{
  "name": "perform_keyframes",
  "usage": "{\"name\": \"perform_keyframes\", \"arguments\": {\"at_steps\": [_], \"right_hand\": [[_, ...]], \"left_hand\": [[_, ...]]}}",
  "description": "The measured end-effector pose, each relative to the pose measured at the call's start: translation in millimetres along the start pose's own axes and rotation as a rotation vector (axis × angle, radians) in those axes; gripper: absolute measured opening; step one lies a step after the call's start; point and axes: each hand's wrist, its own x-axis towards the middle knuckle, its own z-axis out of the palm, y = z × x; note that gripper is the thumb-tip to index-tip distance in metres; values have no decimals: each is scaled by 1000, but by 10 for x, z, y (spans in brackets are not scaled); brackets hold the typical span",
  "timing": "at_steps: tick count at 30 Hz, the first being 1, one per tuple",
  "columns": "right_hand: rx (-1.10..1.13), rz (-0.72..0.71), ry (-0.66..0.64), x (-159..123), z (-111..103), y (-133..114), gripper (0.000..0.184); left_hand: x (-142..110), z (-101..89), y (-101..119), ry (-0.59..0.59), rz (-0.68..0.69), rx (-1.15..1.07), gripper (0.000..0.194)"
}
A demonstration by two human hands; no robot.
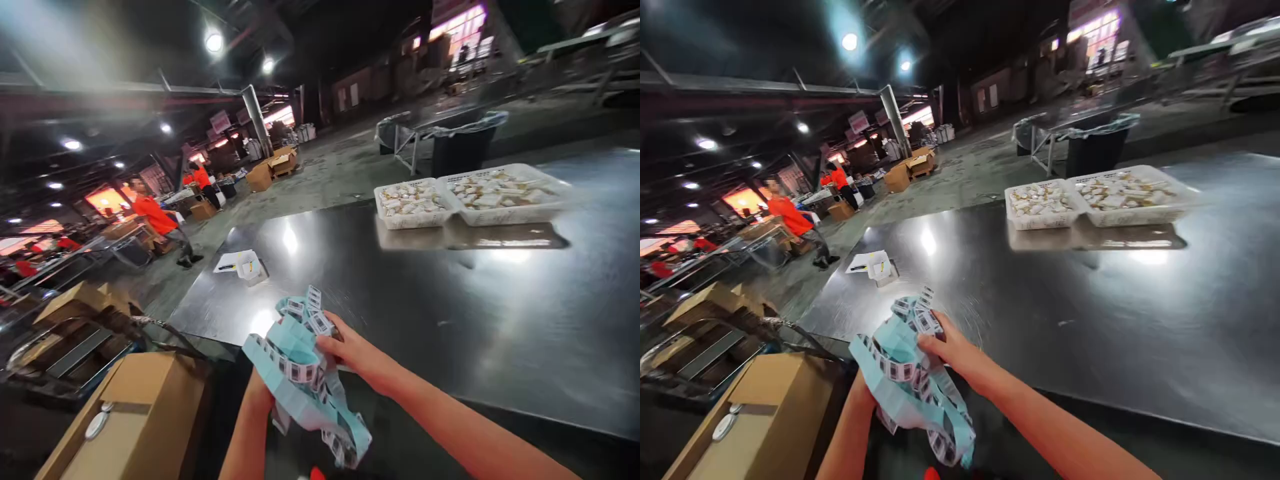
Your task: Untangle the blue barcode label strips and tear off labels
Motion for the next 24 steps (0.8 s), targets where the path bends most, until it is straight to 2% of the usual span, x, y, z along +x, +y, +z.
{"name": "perform_keyframes", "arguments": {"at_steps": [3,6,8,10,14,17,20,22,24], "right_hand": [[72,-64,116,55,-9,122,112],[32,-185,219,111,-36,195,112],[-13,-235,297,128,-81,199,111],[-52,-259,367,112,-147,163,109],[-77,-302,412,-14,-276,-12,105],[-103,-361,441,-131,-340,-170,102],[-146,-400,452,-211,-396,-285,93],[-167,-415,446,-234,-442,-320,87],[-208,-413,446,-237,-497,-324,81]], "left_hand": [[-36,226,62,0,46,80,64],[-70,288,58,-59,68,194,65],[-77,254,29,-113,106,244,67],[-62,198,-6,-120,115,156,67],[22,108,-40,-10,17,-96,55],[89,54,-46,-23,-119,-202,39],[133,-18,-81,23,-298,-192,26],[149,-69,-118,70,-307,-157,27],[159,-113,-144,87,-237,-109,31]]}}
